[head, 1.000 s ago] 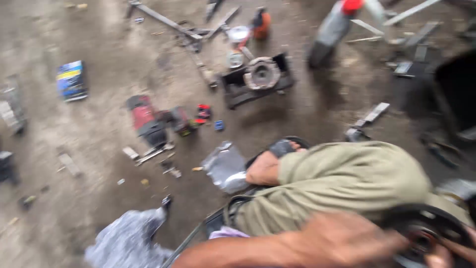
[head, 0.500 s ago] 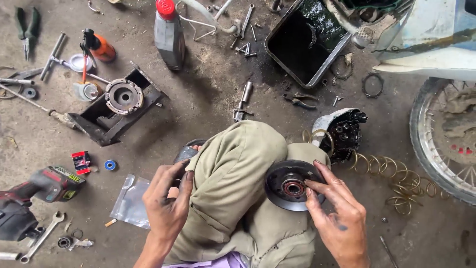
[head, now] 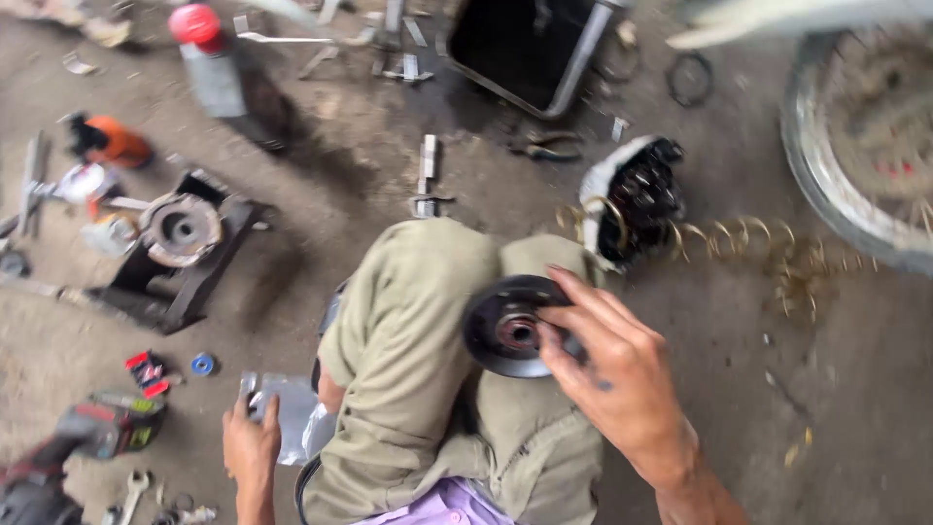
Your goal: Cleaning and assembling a motorcycle clutch assembly, including oiling parts and using compressed air.
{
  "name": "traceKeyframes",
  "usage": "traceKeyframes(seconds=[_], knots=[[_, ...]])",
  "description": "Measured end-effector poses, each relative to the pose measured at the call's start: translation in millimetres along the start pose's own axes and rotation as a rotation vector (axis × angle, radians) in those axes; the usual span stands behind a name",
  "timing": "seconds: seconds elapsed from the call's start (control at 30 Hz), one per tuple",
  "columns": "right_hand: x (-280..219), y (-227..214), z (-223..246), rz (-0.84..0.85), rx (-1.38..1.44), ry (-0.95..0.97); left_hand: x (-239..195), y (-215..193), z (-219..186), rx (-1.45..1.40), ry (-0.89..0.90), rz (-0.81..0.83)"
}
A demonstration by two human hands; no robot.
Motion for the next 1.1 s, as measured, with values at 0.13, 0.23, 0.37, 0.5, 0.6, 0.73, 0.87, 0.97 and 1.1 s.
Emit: traceKeyframes(seconds=[0.13, 0.23, 0.37, 0.5, 0.6, 0.73, 0.87, 0.97, 1.1], knots=[[-3, -2, -15, 0.100, -0.042, -0.086, 33, 43, 56, -0.032, 0.037, -0.094], [-4, 1, -21, 0.133, -0.053, -0.063, 23, 41, 43, -0.161, -0.033, 0.008], [-1, 2, -23, 0.169, -0.031, -0.038, 20, 43, 35, -0.162, -0.031, 0.000], [-1, 6, -17, 0.092, -0.049, -0.047, 13, 45, 26, -0.209, -0.002, -0.013], [-1, 10, -11, 0.039, -0.085, -0.094, 6, 42, 17, -0.241, -0.001, -0.015], [1, 10, -7, 0.045, -0.021, 0.020, 9, 42, 19, -0.299, 0.003, 0.006], [4, 3, -8, 0.132, 0.065, 0.054, 10, 52, 27, -0.309, -0.012, 0.022], [6, 1, -5, 0.144, 0.035, 0.038, 13, 59, 32, -0.314, -0.013, 0.035], [10, -1, -1, 0.204, 0.023, 0.081, 9, 54, 28, -0.307, -0.015, 0.039]])
Point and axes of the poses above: each hand's wrist, its own x-axis towards the middle knuckle, its own y-axis out of the palm, z = x × y, the point moved 2 cm from there along x, towards the middle knuckle, and after that the axes turned 2 degrees about x, right-handed, at the moved point
